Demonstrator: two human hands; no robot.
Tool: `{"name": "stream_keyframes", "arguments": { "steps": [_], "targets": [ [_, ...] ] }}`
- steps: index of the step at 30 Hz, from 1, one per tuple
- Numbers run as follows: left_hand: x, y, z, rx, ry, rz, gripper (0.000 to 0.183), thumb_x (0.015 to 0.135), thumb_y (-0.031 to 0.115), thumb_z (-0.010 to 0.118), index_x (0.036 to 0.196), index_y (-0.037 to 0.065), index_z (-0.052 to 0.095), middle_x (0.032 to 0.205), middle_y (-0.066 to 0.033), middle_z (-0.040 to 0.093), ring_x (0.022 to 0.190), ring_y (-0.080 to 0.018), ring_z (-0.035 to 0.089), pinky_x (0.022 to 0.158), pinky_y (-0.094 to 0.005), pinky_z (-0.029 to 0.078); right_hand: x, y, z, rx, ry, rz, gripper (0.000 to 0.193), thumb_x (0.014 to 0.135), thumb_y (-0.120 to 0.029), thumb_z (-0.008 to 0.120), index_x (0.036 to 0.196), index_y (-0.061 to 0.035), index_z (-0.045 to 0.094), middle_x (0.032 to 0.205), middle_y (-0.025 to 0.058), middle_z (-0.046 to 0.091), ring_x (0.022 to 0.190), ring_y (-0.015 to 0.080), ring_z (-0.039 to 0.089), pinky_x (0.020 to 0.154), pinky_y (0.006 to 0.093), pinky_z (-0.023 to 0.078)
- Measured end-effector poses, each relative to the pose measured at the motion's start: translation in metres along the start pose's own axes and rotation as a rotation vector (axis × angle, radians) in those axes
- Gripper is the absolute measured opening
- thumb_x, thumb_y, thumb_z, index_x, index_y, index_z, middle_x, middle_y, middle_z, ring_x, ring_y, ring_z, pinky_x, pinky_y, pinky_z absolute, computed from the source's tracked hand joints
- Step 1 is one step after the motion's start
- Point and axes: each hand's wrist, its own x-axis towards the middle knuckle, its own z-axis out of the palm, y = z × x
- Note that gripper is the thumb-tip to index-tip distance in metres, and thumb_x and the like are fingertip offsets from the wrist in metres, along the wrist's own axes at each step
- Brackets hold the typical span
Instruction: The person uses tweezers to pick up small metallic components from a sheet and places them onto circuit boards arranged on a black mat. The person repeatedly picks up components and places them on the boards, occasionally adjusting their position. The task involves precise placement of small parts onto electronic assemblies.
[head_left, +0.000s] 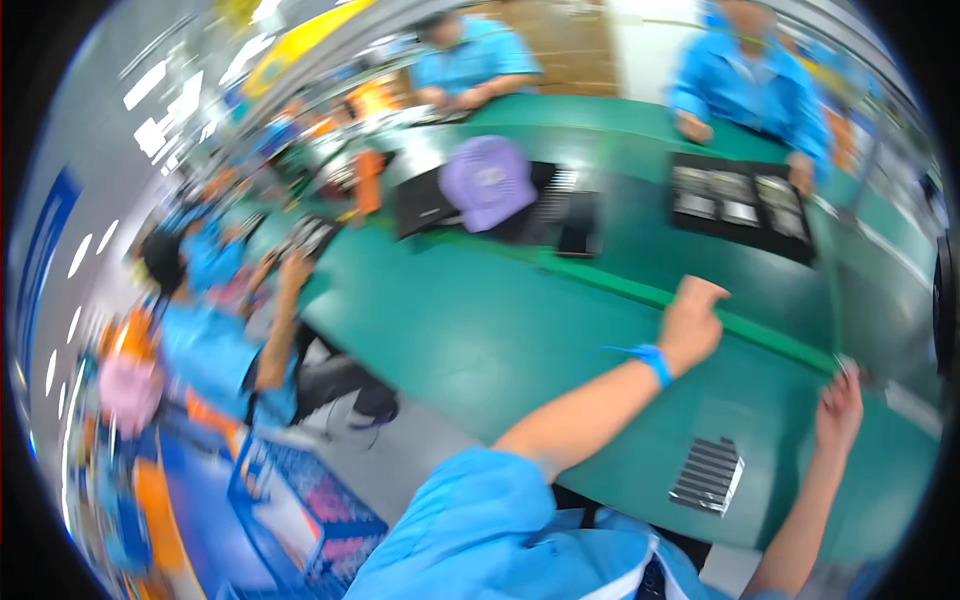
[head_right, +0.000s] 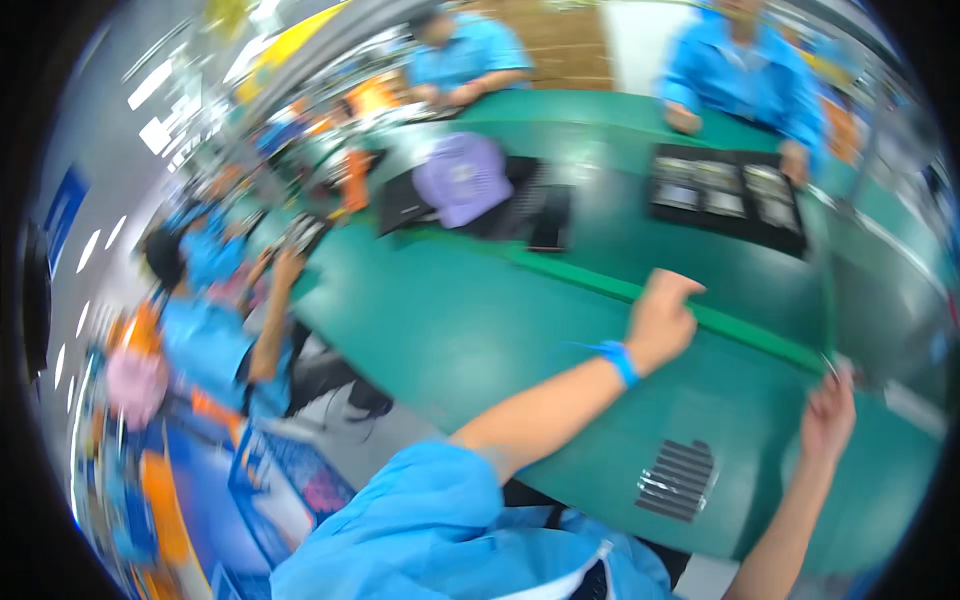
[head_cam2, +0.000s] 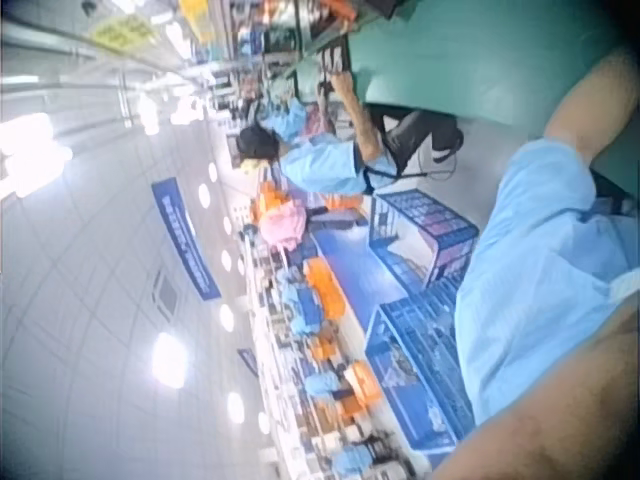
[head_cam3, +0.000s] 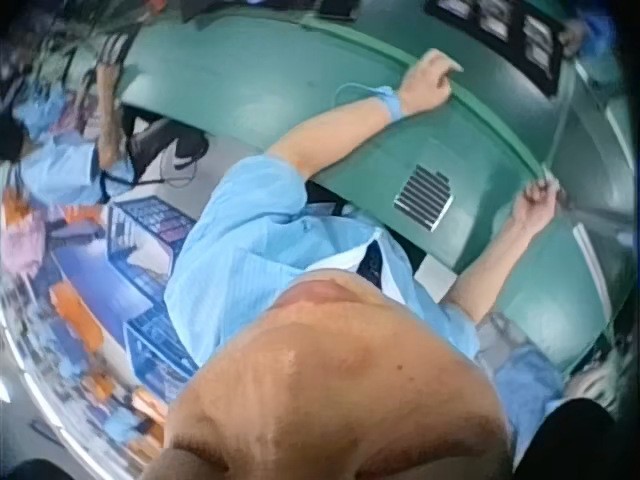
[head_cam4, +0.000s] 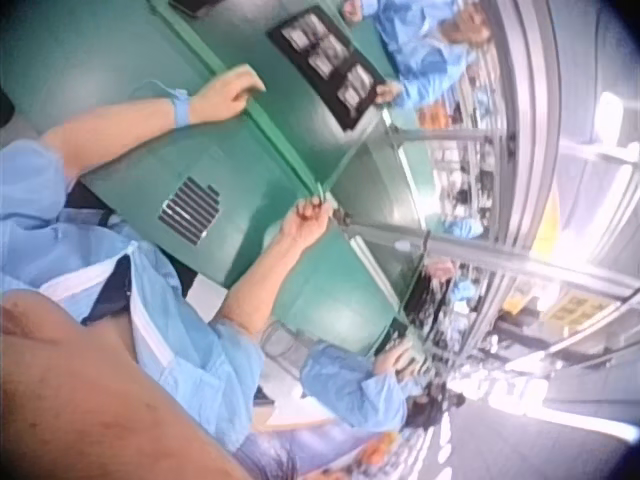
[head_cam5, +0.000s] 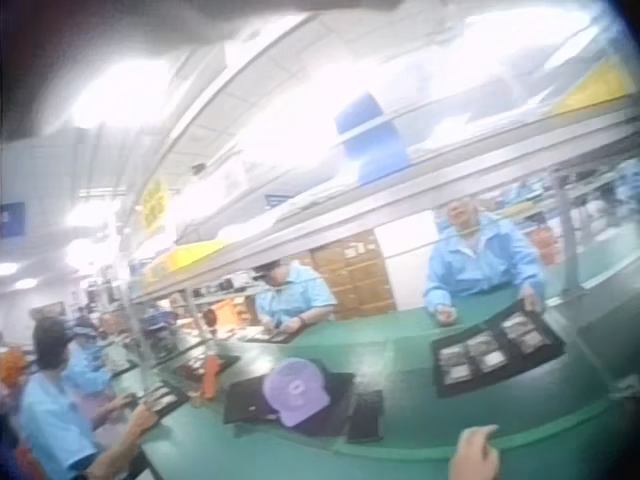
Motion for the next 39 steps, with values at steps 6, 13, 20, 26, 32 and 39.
{"name": "stream_keyframes", "arguments": {
  "steps": [6, 13, 20, 26, 32, 39],
  "targets": [
    [0.003, -0.006, -0.01, 0.205, -0.073, 0.098, 0.027, 0.073, 0.008, 0.068, 0.099, 0.004, 0.06, 0.101, -0.0146, 0.055, 0.088, -0.0301, 0.056, 0.074, -0.0371, 0.049, -0.002, 0.015, 0.019, -0.106, 0.038, -0.027, 0.012, 0.092, -0.019, 0.058, 0.085, -0.0094, 0.054, 0.067, 0.0019, 0.056, 0.047, 0.0064, 0.04, 0.045, 0.0214, 0.031],
    [0.075, -0.061, 0.02, 0.811, -0.641, 0.483, 0.034, 0.081, 0.021, 0.062, 0.108, 0.0, 0.058, 0.092, -0.0095, 0.059, 0.086, -0.0254, 0.058, 0.074, -0.0342, 0.052, -0.004, 0.003, 0.015, -0.129, 0.097, -0.089, 0.014, 0.09, -0.021, 0.06, 0.084, -0.0107, 0.053, 0.068, 0.0039, 0.058, 0.048, 0.0076, 0.043, 0.046, 0.0231, 0.03],
    [0.116, -0.084, 0.032, 0.941, -0.894, 0.662, 0.01, 0.077, 0.006, 0.056, 0.081, 0.001, 0.063, 0.079, -0.0152, 0.066, 0.078, -0.0281, 0.066, 0.065, -0.0381, 0.055, -0.006, 0.01, 0.015, -0.133, 0.067, -0.097, 0.014, 0.09, -0.02, 0.061, 0.083, -0.0108, 0.053, 0.069, 0.0039, 0.058, 0.048, 0.0074, 0.043, 0.046, 0.0229, 0.03],
    [0.099, -0.055, 0.005, 0.854, -0.783, 0.723, 0.007, 0.072, 0.007, 0.058, 0.077, 0.004, 0.06, 0.074, -0.0115, 0.063, 0.075, -0.025, 0.063, 0.062, -0.0349, 0.053, 0.001, 0.004, 0.017, -0.12, 0.071, -0.11, 0.014, 0.089, -0.019, 0.062, 0.083, -0.0106, 0.053, 0.069, 0.0034, 0.057, 0.049, 0.0073, 0.043, 0.047, 0.0221, 0.032],
    [-0.016, 0.038, -0.078, 0.723, -0.738, 0.859, 0.023, 0.067, 0.006, 0.059, 0.088, -0.003, 0.061, 0.077, -0.0105, 0.061, 0.07, -0.0189, 0.06, 0.053, -0.0268, 0.049, -0.008, 0.007, 0.021, -0.184, 0.064, -0.143, 0.016, 0.087, -0.018, 0.064, 0.082, -0.0095, 0.052, 0.069, 0.0047, 0.058, 0.05, 0.0074, 0.045, 0.047, 0.0217, 0.033],
    [-0.07, 0.078, -0.124, 0.632, -0.886, 0.727, 0.03, 0.064, 0.003, 0.06, 0.093, -0.007, 0.063, 0.081, -0.0132, 0.063, 0.068, -0.0169, 0.057, 0.05, -0.0242, 0.046, -0.037, 0.046, 0.05, -0.518, -0.029, 0.083, 0.02, 0.087, -0.02, 0.063, 0.079, -0.0096, 0.047, 0.066, 0.0067, 0.061, 0.046, 0.0074, 0.049, 0.046, 0.0214, 0.036]
  ]
}}
